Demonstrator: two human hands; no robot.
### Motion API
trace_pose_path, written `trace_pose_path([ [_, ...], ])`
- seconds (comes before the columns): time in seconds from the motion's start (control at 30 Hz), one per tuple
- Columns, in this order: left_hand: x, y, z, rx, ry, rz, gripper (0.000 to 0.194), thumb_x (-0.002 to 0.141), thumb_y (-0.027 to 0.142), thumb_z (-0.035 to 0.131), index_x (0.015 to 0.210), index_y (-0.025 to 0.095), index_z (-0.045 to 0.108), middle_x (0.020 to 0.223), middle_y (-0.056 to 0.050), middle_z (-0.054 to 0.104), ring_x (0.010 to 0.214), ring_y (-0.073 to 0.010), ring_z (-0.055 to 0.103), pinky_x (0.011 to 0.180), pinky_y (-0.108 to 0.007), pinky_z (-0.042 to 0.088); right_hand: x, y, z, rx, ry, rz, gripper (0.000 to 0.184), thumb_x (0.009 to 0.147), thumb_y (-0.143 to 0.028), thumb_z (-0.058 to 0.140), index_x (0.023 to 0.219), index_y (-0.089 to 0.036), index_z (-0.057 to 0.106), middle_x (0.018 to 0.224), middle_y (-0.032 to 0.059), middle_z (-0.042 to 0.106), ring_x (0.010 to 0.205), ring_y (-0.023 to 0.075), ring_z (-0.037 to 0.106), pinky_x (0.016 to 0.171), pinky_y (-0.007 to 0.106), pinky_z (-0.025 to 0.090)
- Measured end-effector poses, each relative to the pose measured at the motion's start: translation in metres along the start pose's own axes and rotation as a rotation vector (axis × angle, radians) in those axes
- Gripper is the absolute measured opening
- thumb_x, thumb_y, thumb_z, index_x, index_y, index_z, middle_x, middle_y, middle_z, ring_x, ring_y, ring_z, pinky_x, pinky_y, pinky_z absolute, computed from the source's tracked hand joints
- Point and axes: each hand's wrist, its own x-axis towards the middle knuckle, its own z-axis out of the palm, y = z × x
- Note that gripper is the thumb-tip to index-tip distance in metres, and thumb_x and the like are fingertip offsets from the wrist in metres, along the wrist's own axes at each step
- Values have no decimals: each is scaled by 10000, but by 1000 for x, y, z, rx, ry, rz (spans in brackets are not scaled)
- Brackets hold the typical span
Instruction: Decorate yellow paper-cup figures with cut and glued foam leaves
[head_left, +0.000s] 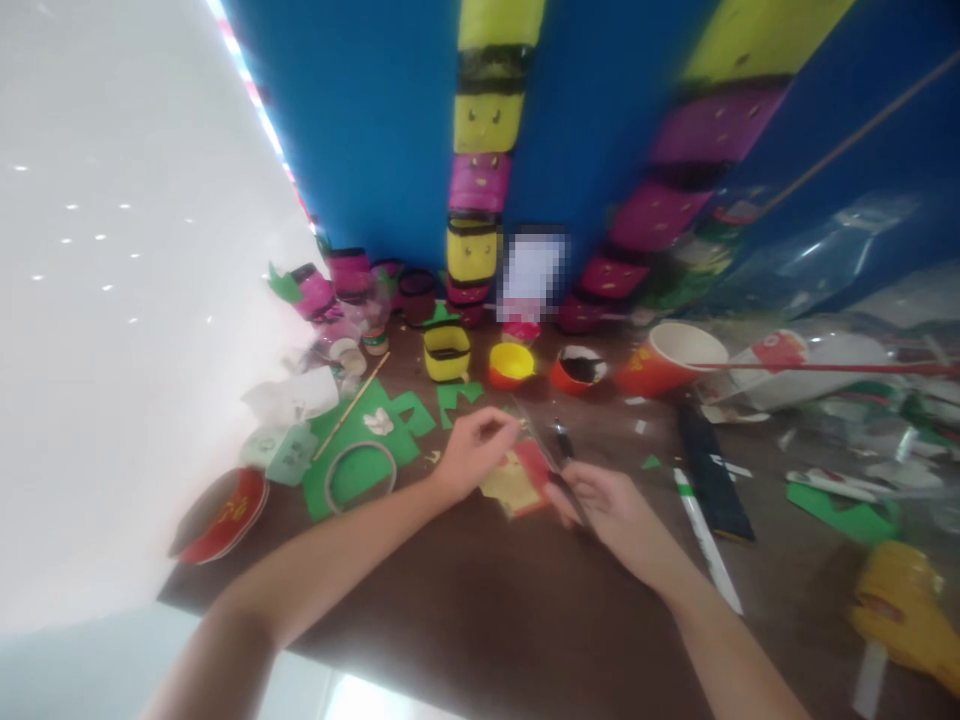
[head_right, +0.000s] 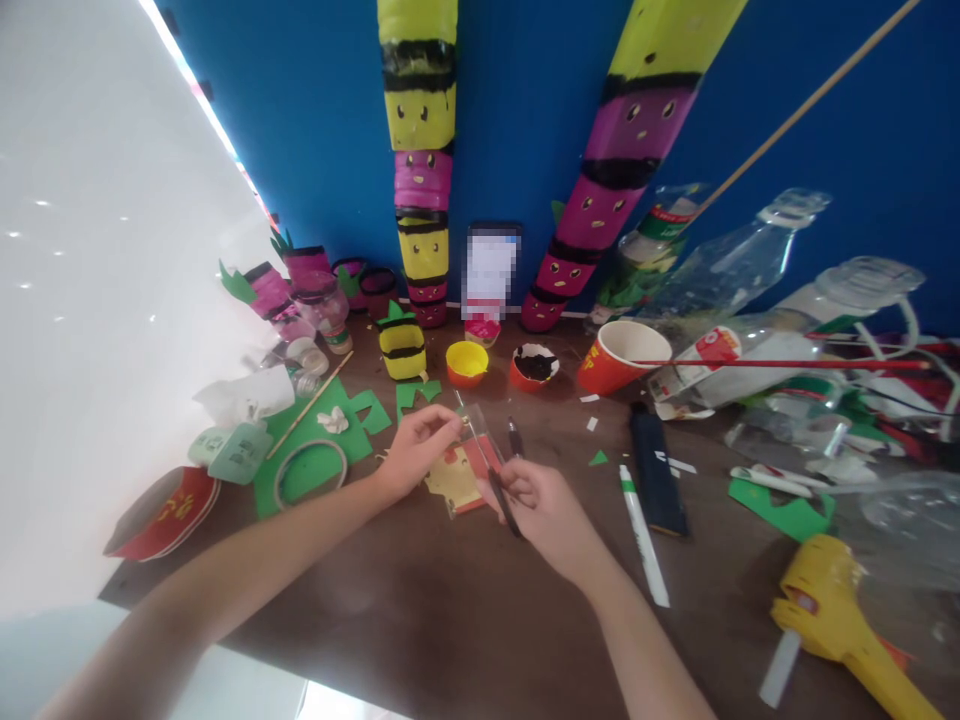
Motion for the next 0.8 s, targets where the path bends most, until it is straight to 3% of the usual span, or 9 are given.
trace_pose_path([
  [0.8,-1,1,0,-18,-40,-25,266,742,390,602,656,144,552,582,32,501,501,-63,447,512,-202,361,1,1,0,28,-10,6,408,639,-539,665,604,-191,454,514,-48,477,494,91,446,481,209,321],
])
